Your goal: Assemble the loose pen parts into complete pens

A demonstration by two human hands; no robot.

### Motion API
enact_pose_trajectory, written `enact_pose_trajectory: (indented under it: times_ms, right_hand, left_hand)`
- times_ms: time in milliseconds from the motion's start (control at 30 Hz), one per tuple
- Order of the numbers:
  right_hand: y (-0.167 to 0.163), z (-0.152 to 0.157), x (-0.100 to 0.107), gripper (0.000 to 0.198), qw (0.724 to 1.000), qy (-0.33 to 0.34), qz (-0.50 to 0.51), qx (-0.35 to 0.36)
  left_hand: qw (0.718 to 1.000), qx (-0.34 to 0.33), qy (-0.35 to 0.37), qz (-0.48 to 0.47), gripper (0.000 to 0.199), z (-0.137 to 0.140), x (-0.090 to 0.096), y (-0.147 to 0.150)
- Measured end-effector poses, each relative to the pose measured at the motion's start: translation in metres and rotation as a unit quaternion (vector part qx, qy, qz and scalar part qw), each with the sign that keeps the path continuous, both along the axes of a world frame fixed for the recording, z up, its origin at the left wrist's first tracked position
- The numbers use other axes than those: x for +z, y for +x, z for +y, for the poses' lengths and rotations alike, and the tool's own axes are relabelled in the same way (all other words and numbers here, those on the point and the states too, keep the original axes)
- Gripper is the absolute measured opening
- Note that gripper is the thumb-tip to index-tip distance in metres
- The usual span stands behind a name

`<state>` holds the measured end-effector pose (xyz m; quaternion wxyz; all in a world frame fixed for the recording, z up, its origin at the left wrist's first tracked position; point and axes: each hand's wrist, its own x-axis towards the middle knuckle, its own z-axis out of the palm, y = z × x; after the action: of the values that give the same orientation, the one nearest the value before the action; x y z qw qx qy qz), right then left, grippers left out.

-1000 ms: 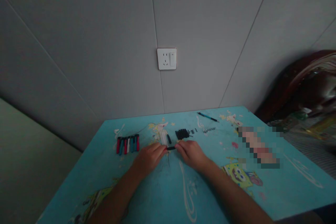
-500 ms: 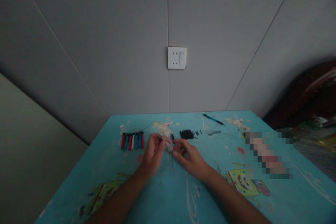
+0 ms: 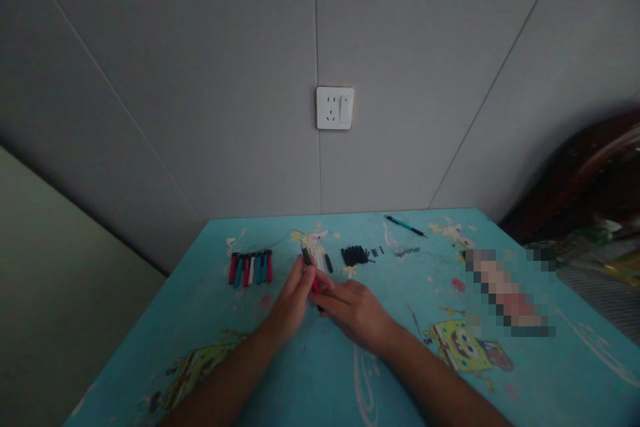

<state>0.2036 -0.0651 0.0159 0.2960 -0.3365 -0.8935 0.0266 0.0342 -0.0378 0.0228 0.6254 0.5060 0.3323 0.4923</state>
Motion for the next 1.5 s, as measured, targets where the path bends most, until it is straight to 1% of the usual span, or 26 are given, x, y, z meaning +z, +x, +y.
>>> enact_pose_trajectory:
  times_ms: [67,133,267,367,467,600,667,800,967,1067,1167,1333,1500]
  right_hand:
    - [-0.002,0.001,0.000,0.026,0.999,0.022,-0.029,0.017]
    - [-0.004,0.002,0.000,0.024,0.998,0.030,-0.044,0.034]
    - [-0.008,0.003,0.002,0.031,0.998,0.006,-0.021,0.051]
    - [-0.010,0.001,0.004,0.028,0.998,-0.013,0.009,0.053]
    - [-0.010,-0.003,0.007,0.028,0.998,-0.032,0.023,0.054]
    - [-0.008,-0.006,0.013,0.033,0.998,-0.039,0.022,0.053]
    - [-0.007,-0.007,0.014,0.029,0.998,-0.039,0.029,0.051]
    - [-0.005,-0.007,0.013,0.021,0.998,-0.020,0.035,0.048]
    - [-0.007,-0.008,0.012,0.024,0.997,0.040,0.011,0.059]
    - [-0.007,-0.007,0.010,0.025,0.997,0.050,-0.005,0.052]
    - [-0.006,-0.004,0.008,0.025,0.998,0.045,-0.028,0.039]
    - [-0.004,-0.002,0.007,0.026,0.998,0.037,-0.031,0.048]
    - [-0.004,-0.003,0.008,0.024,0.998,0.037,-0.013,0.038]
  left_hand:
    - [0.998,-0.012,0.031,0.049,0.028,-0.004,0.001,0.001]
    - [0.997,-0.011,0.038,0.066,0.027,-0.005,0.002,0.001]
    - [0.999,0.013,0.013,0.030,0.028,-0.002,0.002,0.000]
    - [1.000,0.018,-0.007,0.008,0.030,0.002,-0.001,-0.001]
    - [1.000,0.022,-0.015,0.011,0.032,0.004,-0.003,-0.002]
    - [0.999,0.048,-0.001,0.023,0.032,0.009,-0.006,-0.005]
    - [0.999,0.044,-0.009,0.030,0.034,0.011,-0.008,-0.006]
    - [0.998,0.034,-0.045,0.038,0.041,0.014,-0.014,-0.009]
    - [0.996,-0.004,-0.087,0.032,0.038,0.015,-0.017,-0.016]
    - [0.993,0.008,-0.113,0.020,0.038,0.016,-0.017,-0.019]
    - [0.993,0.028,-0.109,0.029,0.040,0.017,-0.017,-0.017]
    - [0.993,0.038,-0.061,0.099,0.039,0.014,-0.021,-0.014]
    - [0.993,0.024,-0.078,0.088,0.038,0.013,-0.024,-0.015]
